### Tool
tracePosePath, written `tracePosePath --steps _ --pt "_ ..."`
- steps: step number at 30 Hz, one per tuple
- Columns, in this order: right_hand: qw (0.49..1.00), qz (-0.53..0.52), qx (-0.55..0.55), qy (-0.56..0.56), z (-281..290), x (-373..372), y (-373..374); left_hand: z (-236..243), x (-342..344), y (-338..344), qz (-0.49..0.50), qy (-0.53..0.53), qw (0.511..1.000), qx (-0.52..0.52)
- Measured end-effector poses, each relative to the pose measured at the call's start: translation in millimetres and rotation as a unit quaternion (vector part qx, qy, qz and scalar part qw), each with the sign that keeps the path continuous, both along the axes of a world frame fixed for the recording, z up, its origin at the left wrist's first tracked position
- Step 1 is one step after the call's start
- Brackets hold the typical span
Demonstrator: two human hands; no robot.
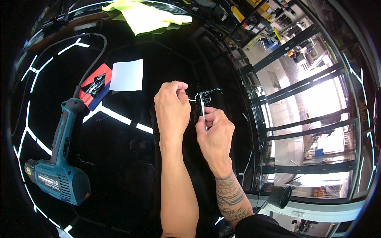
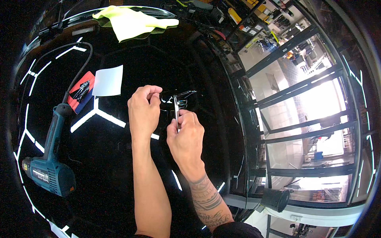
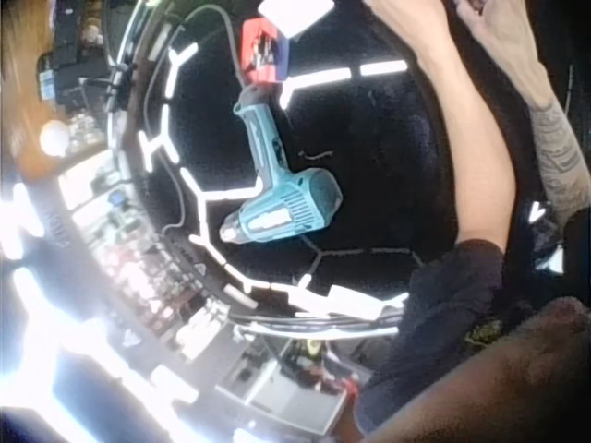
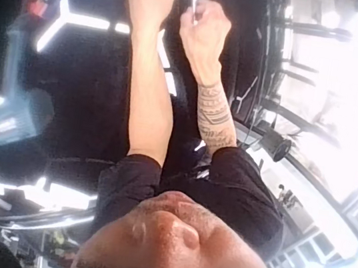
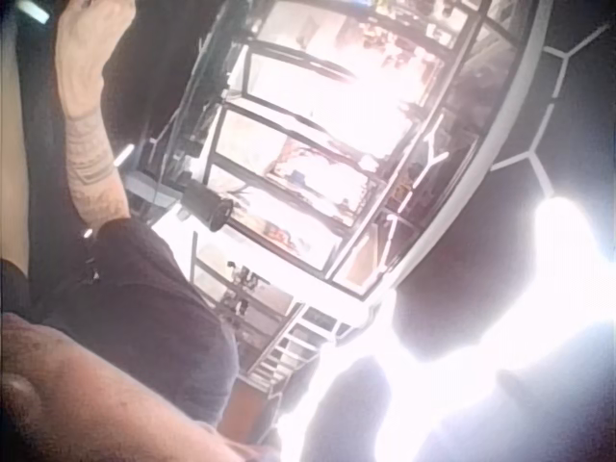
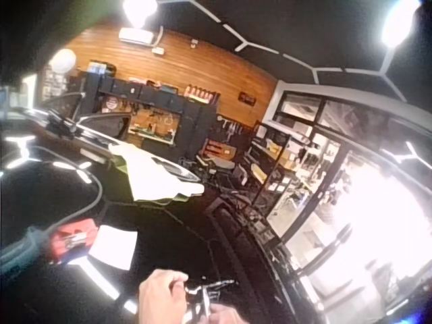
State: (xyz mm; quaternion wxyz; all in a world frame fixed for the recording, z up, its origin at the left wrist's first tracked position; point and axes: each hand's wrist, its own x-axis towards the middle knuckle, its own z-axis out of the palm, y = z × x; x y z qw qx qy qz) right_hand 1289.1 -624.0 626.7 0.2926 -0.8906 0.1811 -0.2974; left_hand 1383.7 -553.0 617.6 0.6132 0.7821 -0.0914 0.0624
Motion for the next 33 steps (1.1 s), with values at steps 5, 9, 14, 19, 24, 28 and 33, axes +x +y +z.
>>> tracePosePath --steps 5,9,14,19,24,28,33 --pt "1.000 0.005 0.005 -0.003 3.4 6.8 -1.1 2.2 4.2 0.1 0.002 -0.005 1.000 0.001" --pt "1.000 0.000 0.012 0.006 3.7 7.6 -0.3 0.2 4.0 -0.3 0.000 -0.008 1.000 0.002" --pt "1.000 -0.009 0.011 0.018 6.2 7.8 -0.1 2.2 2.4 -1.4 0.002 -0.010 1.000 0.009" --pt "1.000 -0.014 0.019 0.018 8.7 10.6 3.3 3.2 3.1 -0.8 0.002 -0.004 1.000 0.017" --pt "0.999 -0.017 0.007 0.026 11.4 11.5 2.8 2.2 4.0 -0.3 0.002 -0.001 1.000 0.025" --pt "1.000 -0.007 0.016 0.025 11.3 10.2 -1.8 -2.8 4.8 -0.9 0.007 -0.040 0.998 0.053" --pt "0.999 -0.002 0.034 0.040 11.4 6.1 -5.3 -1.6 3.6 -0.9 0.001 -0.017 0.998 0.053"
